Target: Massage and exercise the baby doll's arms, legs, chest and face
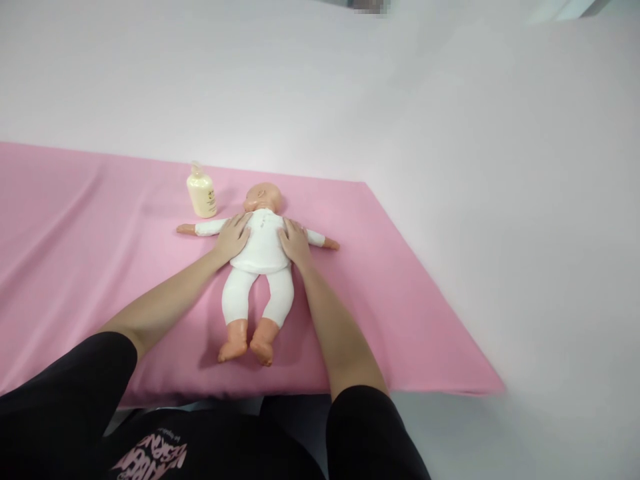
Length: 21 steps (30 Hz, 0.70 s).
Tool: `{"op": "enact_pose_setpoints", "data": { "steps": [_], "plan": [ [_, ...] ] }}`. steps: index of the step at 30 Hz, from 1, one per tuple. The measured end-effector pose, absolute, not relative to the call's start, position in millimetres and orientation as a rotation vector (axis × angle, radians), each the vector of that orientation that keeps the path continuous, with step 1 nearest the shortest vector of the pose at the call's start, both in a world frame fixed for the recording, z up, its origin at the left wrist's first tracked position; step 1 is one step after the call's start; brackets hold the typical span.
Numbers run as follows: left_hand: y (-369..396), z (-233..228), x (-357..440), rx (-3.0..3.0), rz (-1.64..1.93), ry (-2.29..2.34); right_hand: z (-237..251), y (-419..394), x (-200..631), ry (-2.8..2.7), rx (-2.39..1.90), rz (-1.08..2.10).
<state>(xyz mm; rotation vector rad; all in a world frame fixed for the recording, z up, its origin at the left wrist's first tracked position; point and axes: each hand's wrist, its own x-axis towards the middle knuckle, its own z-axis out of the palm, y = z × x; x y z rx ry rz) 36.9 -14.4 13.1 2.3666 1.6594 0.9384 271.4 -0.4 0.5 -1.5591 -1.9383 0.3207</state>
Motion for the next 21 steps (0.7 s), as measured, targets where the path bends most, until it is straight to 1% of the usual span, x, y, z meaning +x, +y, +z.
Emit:
{"op": "enact_pose_setpoints", "data": {
  "steps": [4,13,21],
  "plan": [
    [-15.7,16.8,35.0,2.381,0.906,1.697,0.9,-0.7,274.8,-1.926,-1.627,0.282],
    [-4.5,12.8,24.2,2.316,0.810,1.977,-4.7,-0.7,289.3,-1.870,-1.753,0.097],
    [-3.6,14.0,27.7,2.321,0.770,1.994,-4.4,-2.3,286.5,-1.866,-1.831,0.039]
  ]
}}
